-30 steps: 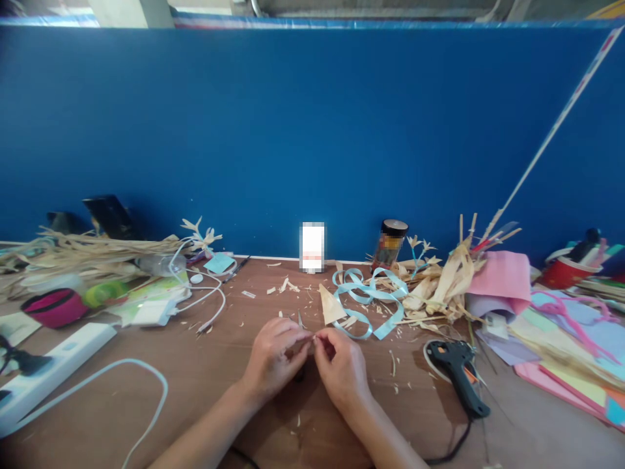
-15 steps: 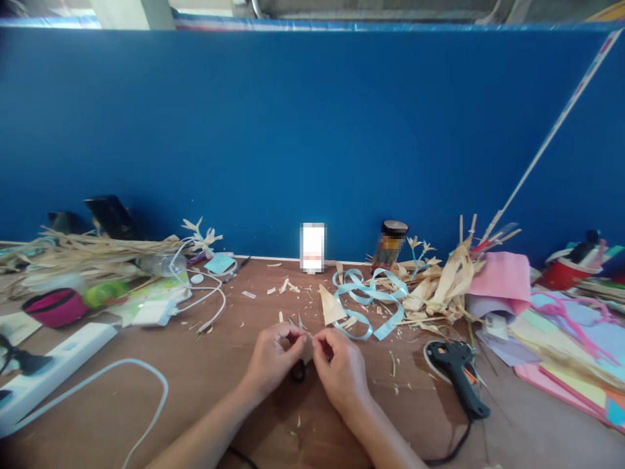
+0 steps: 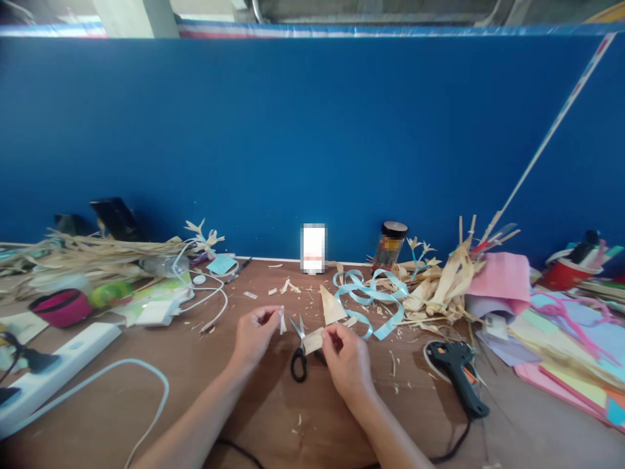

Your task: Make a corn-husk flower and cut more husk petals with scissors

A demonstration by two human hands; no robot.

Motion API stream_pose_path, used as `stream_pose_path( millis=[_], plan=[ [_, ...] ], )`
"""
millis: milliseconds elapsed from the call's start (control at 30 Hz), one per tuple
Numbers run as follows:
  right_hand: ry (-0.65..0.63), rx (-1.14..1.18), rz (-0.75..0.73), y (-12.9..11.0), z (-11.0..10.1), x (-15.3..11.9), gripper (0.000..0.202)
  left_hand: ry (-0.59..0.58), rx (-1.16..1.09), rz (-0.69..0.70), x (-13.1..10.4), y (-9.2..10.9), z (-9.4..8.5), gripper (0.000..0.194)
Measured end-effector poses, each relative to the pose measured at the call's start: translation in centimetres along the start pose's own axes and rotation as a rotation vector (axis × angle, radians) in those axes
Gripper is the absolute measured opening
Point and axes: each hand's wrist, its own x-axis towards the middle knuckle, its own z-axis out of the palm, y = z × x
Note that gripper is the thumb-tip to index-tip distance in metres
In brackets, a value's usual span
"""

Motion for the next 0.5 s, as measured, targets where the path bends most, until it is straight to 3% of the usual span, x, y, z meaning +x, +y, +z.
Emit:
stream_pose_path(
  millis=[300, 500],
  plan=[
    [-0.011, 0.025, 0.003, 0.0, 0.1, -0.2, 0.02, 0.07, 0.387, -0.041, 0.6, -0.8, -1.3, 0.03],
    [0.013, 0.139, 0.041, 0.3, 0.1, 0.1, 0.022, 0.132, 0.218, 0.083, 0.2, 0.2, -0.8, 0.031]
  ],
)
